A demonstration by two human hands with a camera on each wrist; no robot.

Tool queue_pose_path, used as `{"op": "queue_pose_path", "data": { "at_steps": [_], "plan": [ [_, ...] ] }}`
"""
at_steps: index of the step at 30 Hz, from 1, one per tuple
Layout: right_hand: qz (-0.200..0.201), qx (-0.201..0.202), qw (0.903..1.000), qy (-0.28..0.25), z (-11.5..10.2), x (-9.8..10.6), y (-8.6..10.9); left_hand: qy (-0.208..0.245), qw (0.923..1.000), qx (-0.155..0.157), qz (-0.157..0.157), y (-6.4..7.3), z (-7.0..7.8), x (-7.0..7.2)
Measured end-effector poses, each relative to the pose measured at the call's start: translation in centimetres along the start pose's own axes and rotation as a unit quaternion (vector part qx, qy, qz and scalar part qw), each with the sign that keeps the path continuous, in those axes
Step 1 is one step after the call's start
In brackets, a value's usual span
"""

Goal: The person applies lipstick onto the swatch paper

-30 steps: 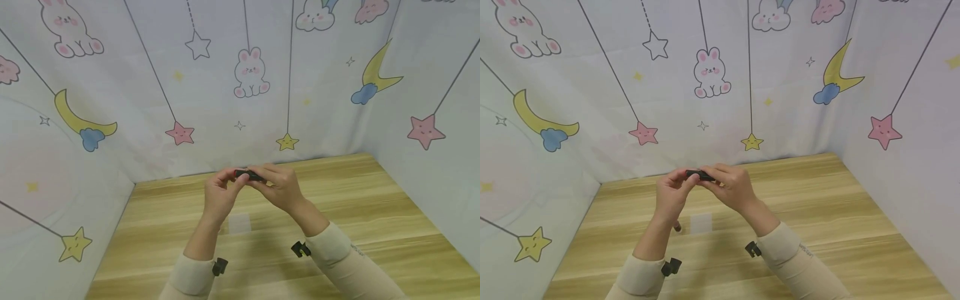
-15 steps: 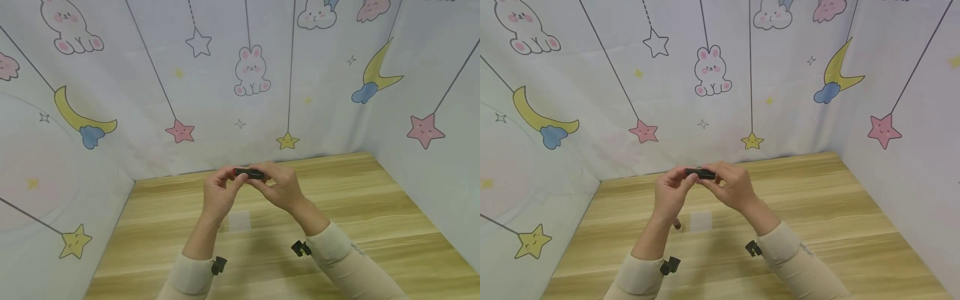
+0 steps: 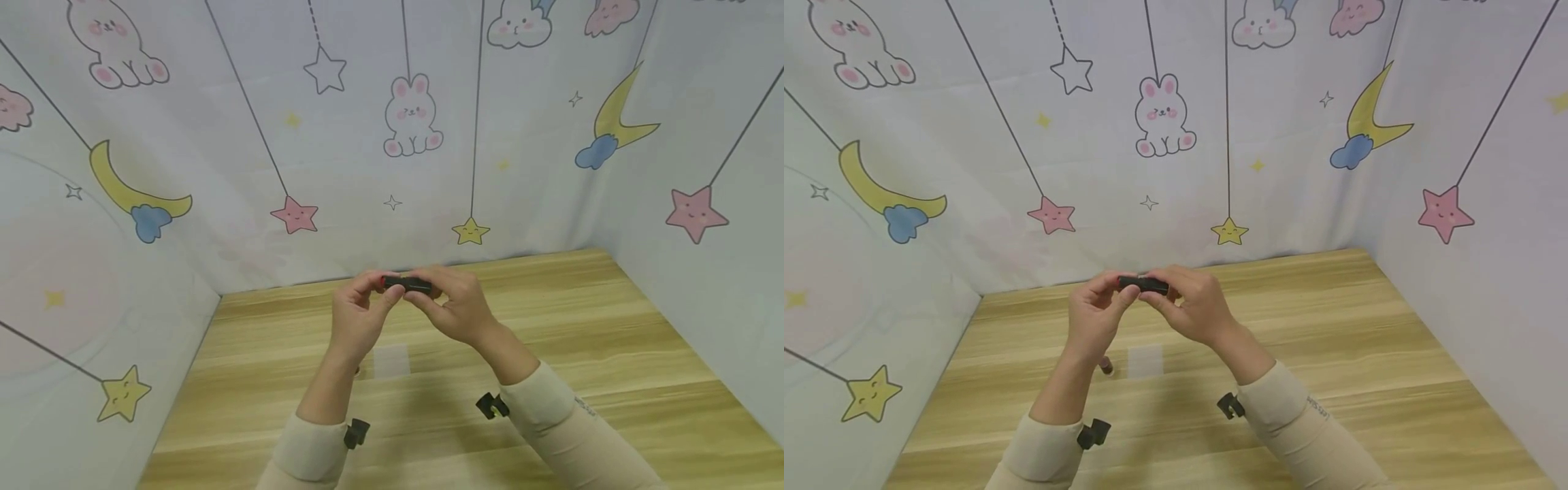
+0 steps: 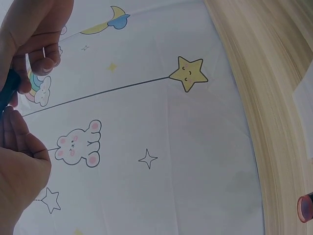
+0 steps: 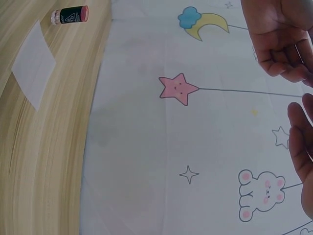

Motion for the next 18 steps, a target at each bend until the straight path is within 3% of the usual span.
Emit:
{"op": "queue_pose_path", "data": {
  "at_steps": [8,18],
  "plan": [
    [-0.035,-0.054,0.9966,-0.052,0.22,0.05,-0.01,0.008,1.0000,-0.002,-0.002,-0.04,0.08,-0.08],
    [-0.090,-0.143,0.9762,-0.136,0.53,0.11,0.19,0.022,0.9995,-0.016,-0.018,-0.10,0.28,-0.18]
  ]
}}
Point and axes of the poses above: each hand's wrist, its own y-axis away from the middle knuckle, its own x-axis out of the back of the hand, z = x × y, the point moved 4 cm from there along -y, towards the middle knuckle, and after that the axes turned 15 degrees about -x, right-handed, at the moved point
